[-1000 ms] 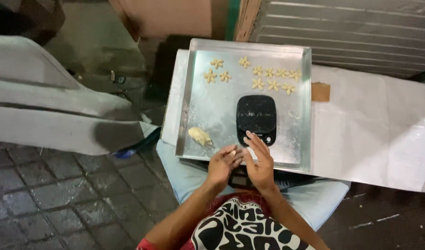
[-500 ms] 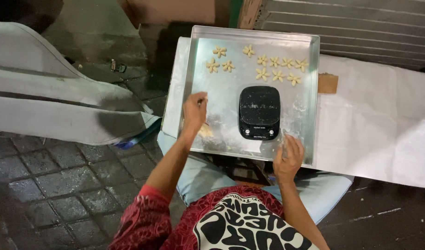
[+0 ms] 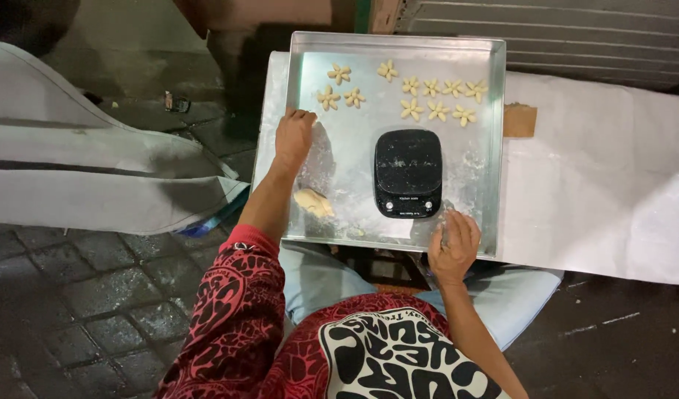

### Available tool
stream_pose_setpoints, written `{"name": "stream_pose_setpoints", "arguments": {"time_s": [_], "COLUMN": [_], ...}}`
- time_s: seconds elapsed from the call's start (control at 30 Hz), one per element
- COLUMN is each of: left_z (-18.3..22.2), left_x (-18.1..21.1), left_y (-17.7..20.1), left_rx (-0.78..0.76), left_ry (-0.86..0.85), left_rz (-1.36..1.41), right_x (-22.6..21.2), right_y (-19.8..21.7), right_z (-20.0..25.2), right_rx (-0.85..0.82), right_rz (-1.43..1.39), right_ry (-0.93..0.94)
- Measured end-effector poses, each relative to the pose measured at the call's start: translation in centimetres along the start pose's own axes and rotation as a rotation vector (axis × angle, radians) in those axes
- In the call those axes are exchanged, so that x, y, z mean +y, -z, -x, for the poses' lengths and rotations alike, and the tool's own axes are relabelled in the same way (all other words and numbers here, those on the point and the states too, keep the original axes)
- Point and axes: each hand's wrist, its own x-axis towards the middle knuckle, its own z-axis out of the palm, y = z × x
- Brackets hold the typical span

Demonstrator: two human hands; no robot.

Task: Shaping dough into flower-shaped cookies on a baking tray.

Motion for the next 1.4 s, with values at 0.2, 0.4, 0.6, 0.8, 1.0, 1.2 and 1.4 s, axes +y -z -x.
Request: {"name": "stream_pose_setpoints", "arguments": {"time_s": [0.2,0.4,0.6,0.8,1.0,1.2,1.4], "left_z": [-0.4,-0.6,-0.7,2.4,12.8,17.8,17.2], "left_x": [0.9,0.4,0.5,3.4,6.7,9.9,9.5], "left_y": [3.2,1.7,3.0,8.9,10.4,10.6,9.6], "left_rx": [-0.032,-0.078,-0.093,-0.099,0.006,-0.008,0.07], "left_ry": [-0.016,0.018,-0.031,0.058,-0.052,0.039,0.044], "left_rz": [0.115,0.088,0.092,0.24,0.445,0.399,0.349], "right_x": [0.2,-0.4,0.1,0.3,-4.6,-9.9,-12.7], "right_y": [-0.2,-0.2,-0.4,-0.4,-1.2,-8.7,-10.4], "right_z": [0.0,-0.3,-0.2,0.0,-1.4,-0.5,-2.3], "right_rx": [-0.01,0.01,-0.012,0.027,-0.112,-0.325,-0.591], "right_rz": [0.003,-0.011,-0.001,-0.048,-0.358,-0.753,-0.618], "right_ry": [0.026,0.039,0.03,0.052,-0.012,0.003,0.032]}}
